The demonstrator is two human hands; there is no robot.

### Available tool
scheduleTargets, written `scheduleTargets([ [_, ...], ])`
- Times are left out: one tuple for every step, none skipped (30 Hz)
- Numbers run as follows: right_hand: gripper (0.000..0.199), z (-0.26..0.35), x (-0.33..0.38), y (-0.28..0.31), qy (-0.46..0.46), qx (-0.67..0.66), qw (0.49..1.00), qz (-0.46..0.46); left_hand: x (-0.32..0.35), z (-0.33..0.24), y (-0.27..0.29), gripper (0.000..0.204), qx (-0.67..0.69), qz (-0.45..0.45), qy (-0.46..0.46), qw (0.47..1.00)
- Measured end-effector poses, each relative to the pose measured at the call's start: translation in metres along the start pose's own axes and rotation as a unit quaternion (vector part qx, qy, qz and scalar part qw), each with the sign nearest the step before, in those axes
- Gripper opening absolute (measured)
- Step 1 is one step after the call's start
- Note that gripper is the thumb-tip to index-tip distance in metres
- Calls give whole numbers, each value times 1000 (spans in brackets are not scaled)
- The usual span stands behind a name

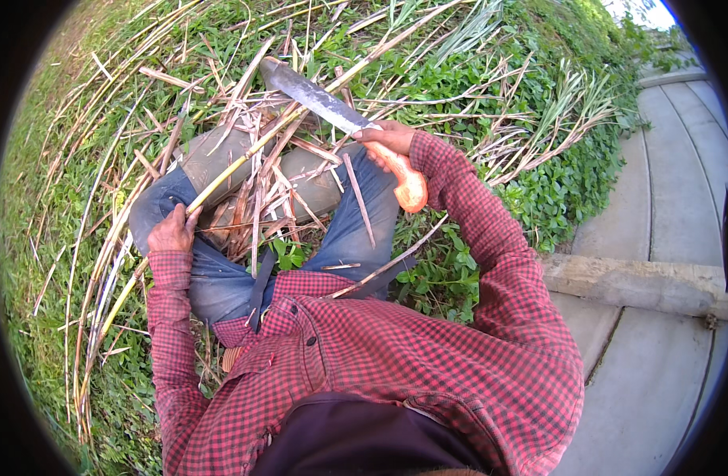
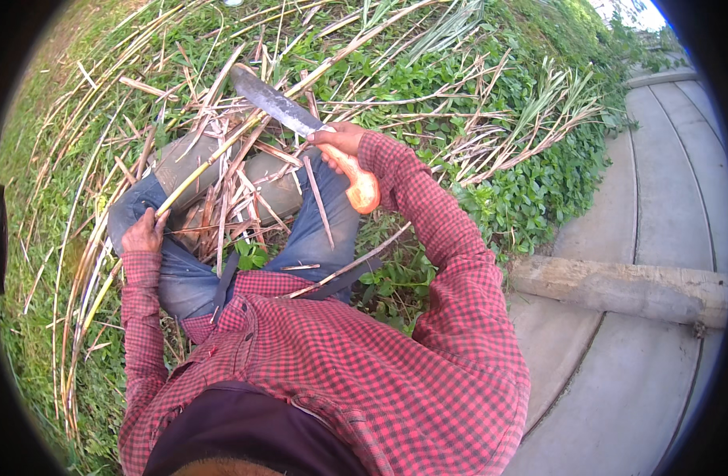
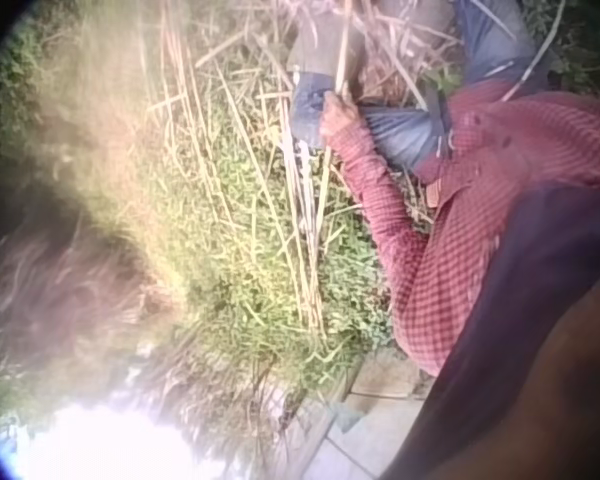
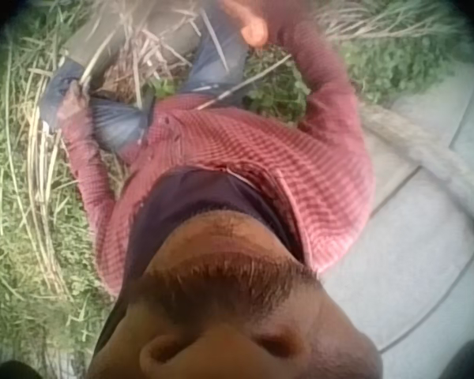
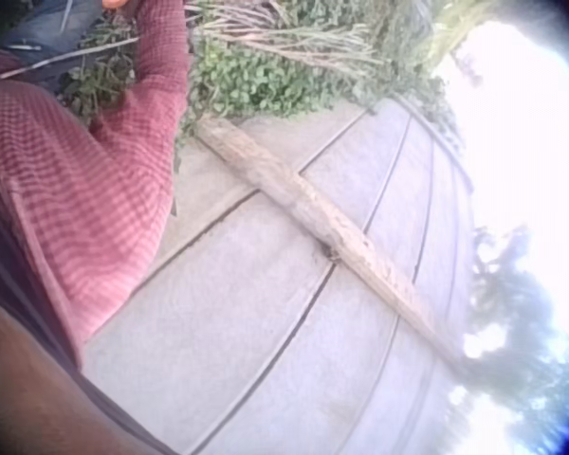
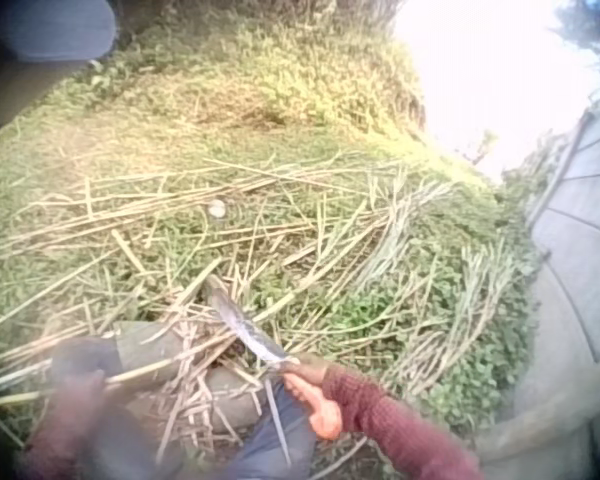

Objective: The person sits on the ground and uses a knife to cut long, thin sticks into smaller pieces. They hold the sticks with one hand and repeatedly slice them with the knife, dropping the cut pieces onto the ground.

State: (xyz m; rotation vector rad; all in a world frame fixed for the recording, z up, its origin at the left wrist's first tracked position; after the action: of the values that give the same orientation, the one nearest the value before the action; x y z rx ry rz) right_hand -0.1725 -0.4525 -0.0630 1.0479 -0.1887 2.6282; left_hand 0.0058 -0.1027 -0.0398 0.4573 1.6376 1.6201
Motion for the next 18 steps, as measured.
scheduleTargets([
  [35,-2,4,-11,-9,0,1000,26,0,0,2,32,6,3,6,1000],
  [34,2,4,-10,3,-14,1000,17,-1,0,5,32,11,6,12,1000],
  [34,8,3,-6,15,-27,999,9,-1,1,7,32,15,10,18,1000],
  [34,17,5,5,26,-26,999,-18,0,3,9,31,19,10,16,1000],
  [34,23,3,29,49,-9,996,-72,-1,2,8,31,30,7,16,999],
  [34,33,2,51,90,26,988,-120,-2,1,7,31,40,4,15,999],
  [34,42,1,72,127,60,976,-166,-2,0,6,31,35,-10,13,999],
  [33,40,-5,90,105,7,978,-182,-1,1,3,31,32,-22,9,999],
  [31,35,-10,107,82,-46,976,-198,-1,-1,2,30,29,-35,5,999],
  [31,30,-12,104,49,-117,975,-182,0,-2,6,30,32,-48,1,998],
  [30,25,-16,98,70,-138,971,-180,1,-4,6,31,26,-44,-1,999],
  [32,13,-15,86,47,-115,982,-142,1,-6,5,31,20,-39,-3,999],
  [33,4,-13,69,27,-91,990,-100,0,-5,4,31,11,-38,-2,999],
  [35,1,-4,44,6,-41,997,-67,1,-5,3,31,11,-47,-8,999],
  [38,-1,8,19,-16,7,999,-33,1,-2,4,31,6,-48,-6,999],
  [43,2,16,2,15,47,999,-11,3,-2,3,30,4,-46,-5,999],
  [42,16,18,1,88,135,987,-24,5,-2,3,30,3,-45,-4,999],
  [42,43,24,14,245,333,903,-119,4,-2,4,30,6,-45,-4,999],
])
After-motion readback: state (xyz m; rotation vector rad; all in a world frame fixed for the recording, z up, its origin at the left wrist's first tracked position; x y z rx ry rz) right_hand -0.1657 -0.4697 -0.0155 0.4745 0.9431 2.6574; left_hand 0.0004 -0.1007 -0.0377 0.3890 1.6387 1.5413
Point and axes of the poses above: each hand's wrist, its own x-axis away from the middle knuckle, its own y-axis out of the back of the hand, z = x × y, the point moved 8 cm from there along -x, towards the middle knuckle, and after that the axes turned 7 degrees about -x, right-handed, at the moved point
